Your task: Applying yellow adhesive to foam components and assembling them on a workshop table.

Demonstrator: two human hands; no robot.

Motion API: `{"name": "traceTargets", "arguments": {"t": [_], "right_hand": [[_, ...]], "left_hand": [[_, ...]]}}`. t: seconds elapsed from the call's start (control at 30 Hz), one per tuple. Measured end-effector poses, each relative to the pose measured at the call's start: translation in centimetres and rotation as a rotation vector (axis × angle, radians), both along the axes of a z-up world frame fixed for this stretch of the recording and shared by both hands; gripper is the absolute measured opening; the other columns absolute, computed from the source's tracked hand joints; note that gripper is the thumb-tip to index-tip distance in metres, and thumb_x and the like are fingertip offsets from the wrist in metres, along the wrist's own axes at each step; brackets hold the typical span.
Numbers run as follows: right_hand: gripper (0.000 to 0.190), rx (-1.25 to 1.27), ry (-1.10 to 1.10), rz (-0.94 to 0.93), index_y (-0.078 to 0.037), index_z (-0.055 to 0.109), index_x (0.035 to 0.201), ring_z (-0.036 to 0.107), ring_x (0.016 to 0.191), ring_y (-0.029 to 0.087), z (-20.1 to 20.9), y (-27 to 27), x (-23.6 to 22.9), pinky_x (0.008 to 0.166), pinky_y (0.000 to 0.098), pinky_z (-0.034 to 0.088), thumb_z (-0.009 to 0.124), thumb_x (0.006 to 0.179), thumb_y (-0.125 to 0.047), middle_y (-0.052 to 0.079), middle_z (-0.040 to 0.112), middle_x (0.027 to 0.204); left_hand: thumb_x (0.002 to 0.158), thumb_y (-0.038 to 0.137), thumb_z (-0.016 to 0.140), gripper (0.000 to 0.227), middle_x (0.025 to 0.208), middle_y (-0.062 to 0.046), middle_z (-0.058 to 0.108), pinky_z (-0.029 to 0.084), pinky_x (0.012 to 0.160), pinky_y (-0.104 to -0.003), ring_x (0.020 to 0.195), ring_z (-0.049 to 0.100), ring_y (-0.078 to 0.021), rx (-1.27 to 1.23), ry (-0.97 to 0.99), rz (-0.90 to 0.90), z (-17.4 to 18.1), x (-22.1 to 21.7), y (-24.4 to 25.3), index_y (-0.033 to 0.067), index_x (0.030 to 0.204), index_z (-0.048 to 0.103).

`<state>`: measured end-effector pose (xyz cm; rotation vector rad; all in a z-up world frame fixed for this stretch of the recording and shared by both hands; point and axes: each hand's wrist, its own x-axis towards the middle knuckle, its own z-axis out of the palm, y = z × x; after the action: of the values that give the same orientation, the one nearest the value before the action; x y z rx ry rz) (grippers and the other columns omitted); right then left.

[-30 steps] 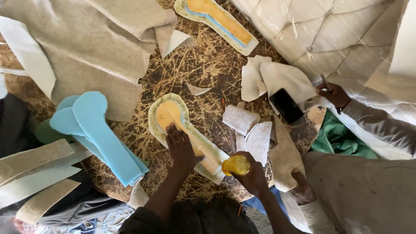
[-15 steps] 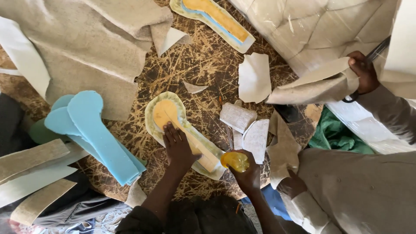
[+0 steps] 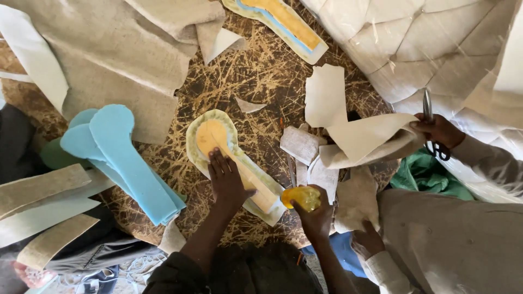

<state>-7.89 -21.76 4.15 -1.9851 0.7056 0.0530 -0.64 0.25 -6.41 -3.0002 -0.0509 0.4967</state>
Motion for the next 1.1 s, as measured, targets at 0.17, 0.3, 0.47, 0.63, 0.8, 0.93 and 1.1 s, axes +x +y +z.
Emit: {"name": "traceTargets", "arguments": {"t": [0.17,0.3,0.47,0.63,0.8,0.93,1.1], "right_hand": [[0.071,-0.074,0.046,0.113,-0.016,0.066,0.122,0.078,0.094,0.027,-1.1,0.0,-1.6,0.067,0.0363,0.067,0.089,0.061,-0.043,0.010,0.077,0.106],[0.075,-0.111,0.058,0.021,-0.015,0.065,0.126,0.077,0.099,0.030,-3.2,0.0,-1.7,0.069,0.0407,0.069,0.091,0.060,-0.038,0.012,0.077,0.112],[0.067,-0.229,-0.303,0.034,-0.007,0.059,0.125,0.077,0.097,0.038,-5.4,0.3,-2.0,0.070,0.0460,0.072,0.092,0.070,-0.027,0.017,0.076,0.110],[0.067,-0.172,-0.194,0.137,-0.014,0.063,0.122,0.078,0.097,0.034,-3.1,0.4,-2.2,0.070,0.0434,0.070,0.092,0.065,-0.034,0.013,0.078,0.108],[0.061,-0.228,-0.475,0.010,-0.012,0.064,0.119,0.077,0.099,0.036,-6.5,-0.4,-1.2,0.068,0.0463,0.070,0.093,0.067,-0.024,0.014,0.077,0.107],[0.067,-0.187,-0.179,0.131,-0.015,0.063,0.122,0.077,0.098,0.032,-3.0,-0.2,-1.1,0.070,0.0416,0.069,0.091,0.064,-0.033,0.011,0.077,0.110],[0.072,-0.046,0.073,0.022,-0.014,0.062,0.126,0.076,0.105,0.036,-1.4,-0.4,-0.1,0.075,0.0455,0.071,0.093,0.063,-0.030,0.015,0.074,0.118]], "left_hand": [[0.069,0.100,0.065,0.156,0.168,-0.038,-0.013,0.001,0.125,-0.061,0.155,-0.011,-0.0549,-0.003,0.136,0.001,1.7,0.5,-0.1,-0.0074,0.163,0.002],[0.069,0.101,0.063,0.157,0.168,-0.037,-0.014,0.001,0.125,-0.060,0.156,-0.012,-0.0542,0.012,0.167,0.016,1.5,0.7,0.0,-0.0082,0.163,0.001],[0.073,0.099,0.060,0.151,0.167,-0.038,-0.015,0.001,0.125,-0.059,0.155,-0.012,-0.0552,0.032,0.183,0.006,2.4,0.6,0.0,-0.0070,0.163,0.002],[0.070,0.099,0.065,0.155,0.167,-0.038,-0.013,0.002,0.125,-0.061,0.155,-0.010,-0.0556,-0.006,0.114,0.003,1.7,0.4,0.2,-0.0092,0.162,0.003],[0.073,0.098,0.061,0.149,0.168,-0.037,-0.012,0.000,0.125,-0.062,0.155,-0.011,-0.0554,-0.005,0.168,-0.004,1.0,0.0,0.2,-0.0072,0.163,0.004],[0.067,0.100,0.067,0.156,0.168,-0.038,-0.010,0.001,0.125,-0.061,0.155,-0.009,-0.0553,-0.028,0.056,0.000,0.4,0.5,0.3,-0.0081,0.162,0.006],[0.065,0.102,0.066,0.158,0.168,-0.039,-0.007,0.004,0.125,-0.061,0.155,-0.005,-0.0565,0.023,0.050,-0.009,2.0,0.3,0.1,-0.0094,0.161,0.009]]}}
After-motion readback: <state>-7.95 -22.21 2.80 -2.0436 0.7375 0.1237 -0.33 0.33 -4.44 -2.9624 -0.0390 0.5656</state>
